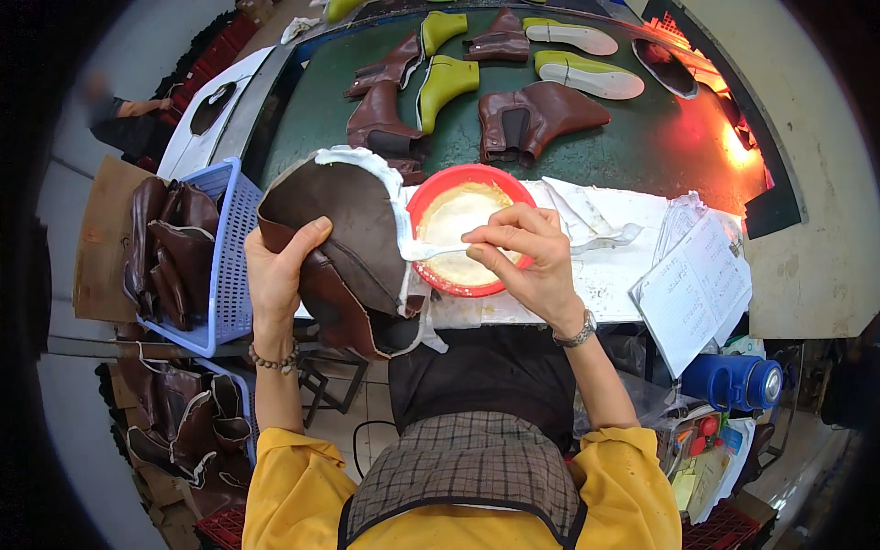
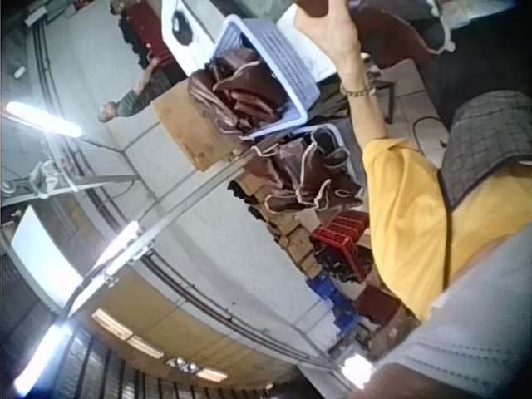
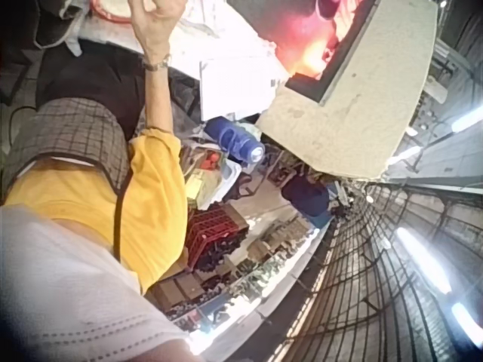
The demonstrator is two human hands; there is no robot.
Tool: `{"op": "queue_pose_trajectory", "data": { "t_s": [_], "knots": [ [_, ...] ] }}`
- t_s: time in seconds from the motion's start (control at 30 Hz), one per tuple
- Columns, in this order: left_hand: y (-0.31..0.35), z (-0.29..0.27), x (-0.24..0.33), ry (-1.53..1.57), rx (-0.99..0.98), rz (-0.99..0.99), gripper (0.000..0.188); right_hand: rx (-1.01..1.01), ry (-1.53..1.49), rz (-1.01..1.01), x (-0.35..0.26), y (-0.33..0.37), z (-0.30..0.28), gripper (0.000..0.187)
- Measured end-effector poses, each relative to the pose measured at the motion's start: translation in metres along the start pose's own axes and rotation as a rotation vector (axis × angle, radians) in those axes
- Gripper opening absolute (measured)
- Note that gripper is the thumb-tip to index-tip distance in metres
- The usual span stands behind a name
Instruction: The worker is applying glue to the edges and seams of brown leather shoe upper components using a brush.
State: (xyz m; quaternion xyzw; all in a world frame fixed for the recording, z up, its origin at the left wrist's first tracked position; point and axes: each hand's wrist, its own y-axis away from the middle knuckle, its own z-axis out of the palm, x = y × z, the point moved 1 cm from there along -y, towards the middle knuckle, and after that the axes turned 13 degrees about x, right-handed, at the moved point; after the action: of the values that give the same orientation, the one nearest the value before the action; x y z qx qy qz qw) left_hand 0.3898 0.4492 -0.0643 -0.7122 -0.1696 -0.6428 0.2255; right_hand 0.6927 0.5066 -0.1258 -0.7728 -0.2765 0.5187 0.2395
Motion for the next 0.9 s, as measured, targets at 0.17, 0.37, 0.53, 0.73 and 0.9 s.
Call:
{"op": "queue_pose_trajectory", "data": {
  "t_s": [0.17, 0.37, 0.53, 0.73, 0.9],
  "knots": [
    [-0.044, -0.028, -0.031, -0.217, 0.062, 0.08, 0.026, 0.127, -0.091, 0.136, 0.031, -0.001, -0.009, 0.01],
    [-0.117, -0.05, -0.136, -1.01, 0.435, 0.439, 0.071, 0.373, 0.115, 0.263, 0.102, 0.044, -0.016, 0.015],
    [-0.128, 0.042, -0.116, -0.926, -0.024, 0.857, 0.072, 0.42, 0.217, 0.281, 0.122, 0.076, -0.001, 0.029],
    [-0.149, 0.118, -0.153, -1.009, -0.173, 0.961, 0.064, 0.431, 0.203, 0.283, 0.121, 0.075, 0.001, 0.032],
    [-0.176, 0.098, -0.146, -1.225, -0.286, 0.883, 0.054, 0.435, 0.179, 0.295, 0.118, 0.074, 0.002, 0.033]
  ]
}}
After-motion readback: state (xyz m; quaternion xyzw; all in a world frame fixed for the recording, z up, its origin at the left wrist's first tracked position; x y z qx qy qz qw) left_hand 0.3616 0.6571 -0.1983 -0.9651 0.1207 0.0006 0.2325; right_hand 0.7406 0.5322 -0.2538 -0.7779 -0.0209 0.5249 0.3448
